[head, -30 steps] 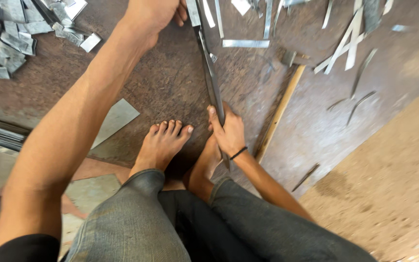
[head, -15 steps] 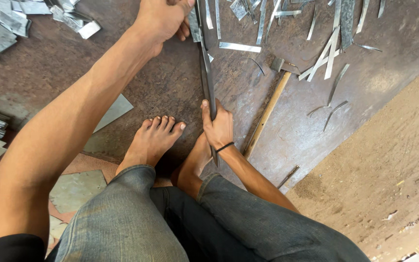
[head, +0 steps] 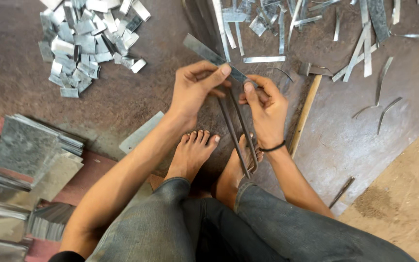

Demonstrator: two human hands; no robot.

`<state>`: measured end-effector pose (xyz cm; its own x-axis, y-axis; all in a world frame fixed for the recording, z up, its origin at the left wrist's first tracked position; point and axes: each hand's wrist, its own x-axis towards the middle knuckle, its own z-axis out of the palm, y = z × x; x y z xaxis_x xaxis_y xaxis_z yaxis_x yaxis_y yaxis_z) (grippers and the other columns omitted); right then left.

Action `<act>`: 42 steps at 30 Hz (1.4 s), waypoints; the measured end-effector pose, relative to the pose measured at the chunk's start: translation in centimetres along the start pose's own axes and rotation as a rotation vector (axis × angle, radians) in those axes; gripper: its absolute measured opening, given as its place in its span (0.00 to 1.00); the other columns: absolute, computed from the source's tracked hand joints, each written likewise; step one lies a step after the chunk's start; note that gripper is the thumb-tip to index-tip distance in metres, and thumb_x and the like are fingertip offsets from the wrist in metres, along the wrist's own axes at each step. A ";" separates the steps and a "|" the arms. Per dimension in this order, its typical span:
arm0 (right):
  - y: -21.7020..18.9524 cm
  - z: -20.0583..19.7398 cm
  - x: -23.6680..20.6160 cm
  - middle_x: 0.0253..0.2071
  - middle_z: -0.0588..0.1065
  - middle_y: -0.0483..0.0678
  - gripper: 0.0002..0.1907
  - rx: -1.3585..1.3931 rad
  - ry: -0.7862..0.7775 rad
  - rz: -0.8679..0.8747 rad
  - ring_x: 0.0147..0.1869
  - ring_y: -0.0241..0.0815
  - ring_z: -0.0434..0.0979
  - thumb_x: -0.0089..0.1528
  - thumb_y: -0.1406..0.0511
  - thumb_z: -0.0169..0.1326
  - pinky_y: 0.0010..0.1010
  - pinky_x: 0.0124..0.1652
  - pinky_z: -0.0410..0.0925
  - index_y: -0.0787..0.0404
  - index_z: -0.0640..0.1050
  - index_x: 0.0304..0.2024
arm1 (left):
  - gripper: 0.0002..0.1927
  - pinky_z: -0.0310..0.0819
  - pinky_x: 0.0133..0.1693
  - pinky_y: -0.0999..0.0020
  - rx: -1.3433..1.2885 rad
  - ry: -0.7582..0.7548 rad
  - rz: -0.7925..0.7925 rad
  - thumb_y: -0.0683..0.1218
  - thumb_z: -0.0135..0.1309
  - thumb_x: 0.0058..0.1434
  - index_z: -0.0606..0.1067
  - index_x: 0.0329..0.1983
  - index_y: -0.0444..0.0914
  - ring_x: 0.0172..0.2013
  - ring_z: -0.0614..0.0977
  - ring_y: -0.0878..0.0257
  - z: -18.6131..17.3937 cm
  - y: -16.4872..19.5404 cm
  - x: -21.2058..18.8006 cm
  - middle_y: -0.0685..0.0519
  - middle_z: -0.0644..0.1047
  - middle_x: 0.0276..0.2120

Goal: The person sits on the floor at a low metal board and cuts galvanized sheet offcuts into small strips using large hand shears, placing finished pieces onto a pile. They occasionally pick up and reposition pieces and use a small hammer lying nearby to adjust the work.

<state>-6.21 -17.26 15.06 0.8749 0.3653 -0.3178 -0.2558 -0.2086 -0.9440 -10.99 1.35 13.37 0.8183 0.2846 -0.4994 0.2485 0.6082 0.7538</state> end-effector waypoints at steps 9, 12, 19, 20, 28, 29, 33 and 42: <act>-0.3 -0.9 -0.1 0.36 0.77 0.43 0.08 -0.119 0.045 0.034 0.35 0.27 0.76 0.68 0.68 0.61 0.21 0.34 0.71 0.69 0.81 0.45 | 0.10 0.75 0.30 0.76 0.169 0.090 0.183 0.43 0.65 0.63 0.76 0.43 0.36 0.33 0.82 0.69 -3.3 1.7 0.9 0.55 0.82 0.34; -1.0 -1.1 -0.2 0.37 0.76 0.44 0.07 -0.234 0.027 -0.051 0.35 0.27 0.74 0.68 0.69 0.62 0.20 0.34 0.68 0.70 0.81 0.45 | 0.10 0.75 0.31 0.77 0.276 0.122 0.261 0.42 0.66 0.62 0.75 0.40 0.36 0.32 0.81 0.71 -3.3 1.6 0.9 0.55 0.82 0.33; -3.2 0.2 -1.8 0.37 0.78 0.46 0.08 -0.415 0.017 -0.220 0.35 0.30 0.77 0.67 0.70 0.63 0.20 0.36 0.69 0.69 0.82 0.46 | 0.17 0.69 0.31 0.70 1.035 0.266 0.769 0.41 0.71 0.60 0.70 0.32 0.36 0.28 0.75 0.67 -2.0 1.3 0.3 0.53 0.75 0.28; -3.4 0.5 -2.1 0.37 0.78 0.46 0.08 -0.458 0.009 -0.289 0.37 0.31 0.77 0.67 0.70 0.63 0.21 0.37 0.69 0.70 0.82 0.47 | 0.17 0.69 0.32 0.67 1.199 0.281 0.902 0.41 0.70 0.61 0.69 0.31 0.37 0.28 0.75 0.64 -1.8 1.1 0.2 0.52 0.74 0.29; -2.3 -1.4 0.5 0.32 0.74 0.42 0.07 -0.186 0.004 0.043 0.31 0.27 0.72 0.66 0.68 0.60 0.20 0.31 0.66 0.68 0.83 0.43 | 0.19 0.72 0.27 0.72 0.474 -0.027 0.350 0.62 0.51 0.69 0.73 0.45 0.42 0.33 0.78 0.70 -2.6 2.3 0.4 0.60 0.76 0.36; -2.0 -1.6 0.5 0.32 0.74 0.41 0.08 -0.145 -0.024 0.063 0.32 0.27 0.72 0.66 0.68 0.60 0.20 0.31 0.66 0.67 0.83 0.43 | 0.21 0.73 0.27 0.75 0.255 -0.083 0.147 0.65 0.43 0.72 0.72 0.49 0.44 0.36 0.79 0.72 -2.8 2.4 0.5 0.62 0.78 0.39; -0.7 -1.4 0.6 0.30 0.73 0.41 0.08 -0.153 -0.087 0.098 0.31 0.28 0.72 0.65 0.67 0.60 0.20 0.29 0.66 0.67 0.84 0.42 | 0.31 0.71 0.28 0.75 0.233 -0.190 -0.335 0.67 0.36 0.71 0.79 0.46 0.39 0.31 0.77 0.70 -3.3 1.8 0.7 0.56 0.77 0.30; -0.2 -0.6 0.0 0.31 0.75 0.41 0.08 -0.081 -0.122 0.139 0.31 0.28 0.71 0.64 0.67 0.61 0.21 0.30 0.65 0.67 0.84 0.41 | 0.23 0.62 0.24 0.74 0.143 -0.091 -0.227 0.60 0.50 0.71 0.78 0.32 0.38 0.21 0.68 0.73 -3.4 -1.7 0.2 0.57 0.78 0.24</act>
<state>-5.90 -17.76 15.31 0.7762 0.4339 -0.4573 -0.3324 -0.3347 -0.8817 -13.07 2.87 10.53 0.7748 0.0814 -0.6270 0.4963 0.5361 0.6828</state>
